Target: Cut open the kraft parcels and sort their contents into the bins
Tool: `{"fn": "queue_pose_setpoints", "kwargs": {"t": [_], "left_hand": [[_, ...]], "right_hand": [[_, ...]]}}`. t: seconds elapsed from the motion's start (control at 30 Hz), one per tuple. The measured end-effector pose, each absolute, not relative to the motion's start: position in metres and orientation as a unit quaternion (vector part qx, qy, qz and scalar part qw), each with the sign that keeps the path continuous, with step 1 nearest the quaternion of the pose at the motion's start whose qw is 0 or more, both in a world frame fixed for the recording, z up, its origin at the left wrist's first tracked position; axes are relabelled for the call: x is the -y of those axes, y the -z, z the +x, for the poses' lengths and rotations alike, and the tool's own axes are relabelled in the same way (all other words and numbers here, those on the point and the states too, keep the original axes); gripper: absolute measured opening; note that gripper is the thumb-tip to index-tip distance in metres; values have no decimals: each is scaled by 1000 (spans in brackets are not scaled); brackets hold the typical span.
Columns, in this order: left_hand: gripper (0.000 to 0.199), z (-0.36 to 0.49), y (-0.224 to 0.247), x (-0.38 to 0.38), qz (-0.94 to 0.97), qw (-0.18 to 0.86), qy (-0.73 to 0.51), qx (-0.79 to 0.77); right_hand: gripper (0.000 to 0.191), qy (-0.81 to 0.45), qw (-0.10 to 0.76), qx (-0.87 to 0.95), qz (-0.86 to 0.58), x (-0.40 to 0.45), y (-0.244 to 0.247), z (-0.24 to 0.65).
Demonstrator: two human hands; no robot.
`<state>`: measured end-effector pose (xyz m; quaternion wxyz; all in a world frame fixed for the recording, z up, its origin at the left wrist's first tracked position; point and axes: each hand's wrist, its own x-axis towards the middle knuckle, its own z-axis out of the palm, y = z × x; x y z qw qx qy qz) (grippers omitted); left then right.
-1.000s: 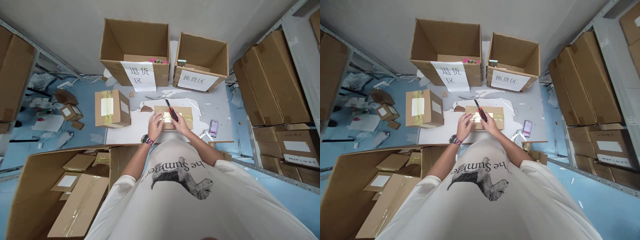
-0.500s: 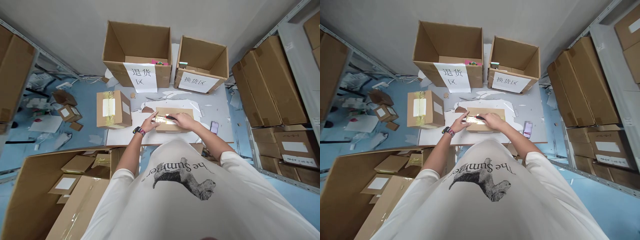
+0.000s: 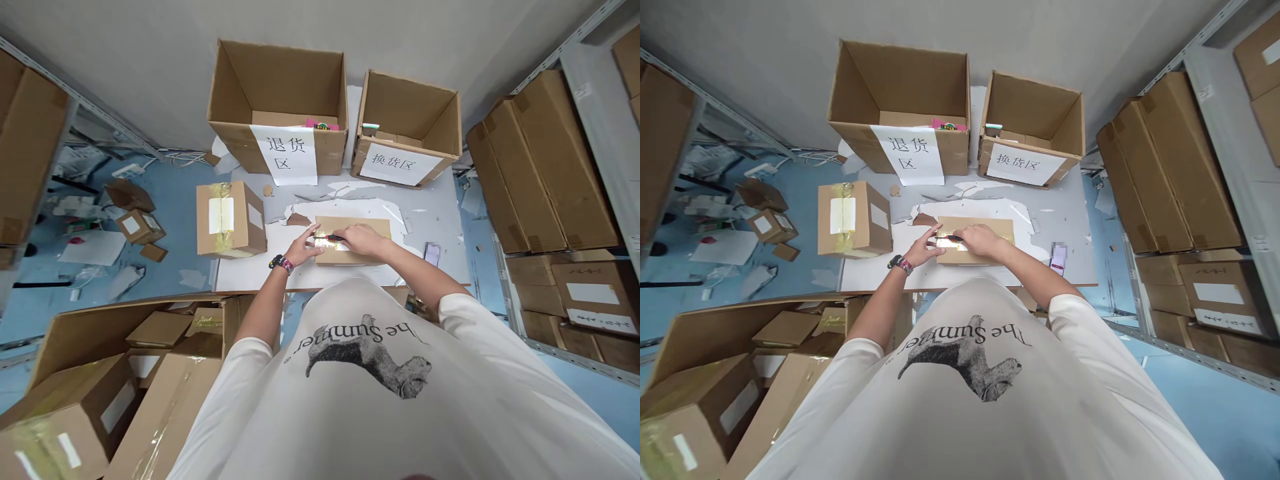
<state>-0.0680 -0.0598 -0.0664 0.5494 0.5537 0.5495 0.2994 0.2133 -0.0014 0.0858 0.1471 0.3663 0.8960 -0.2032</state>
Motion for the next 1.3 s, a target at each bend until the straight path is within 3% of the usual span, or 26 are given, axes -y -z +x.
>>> {"fn": "queue_pose_setpoints", "kwargs": {"t": [0.37,1.07,1.3], "left_hand": [[115,-70,64,63,563,540,-270,-564],[115,-67,49,65,572,514,-231,-596],[110,-63,33,68,603,471,-154,-625]], "right_hand": [[55,189,181,-887,380,2,-99,226],[52,158,216,-888,375,11,-110,230],[52,161,242,-881,373,9,-115,248]]}}
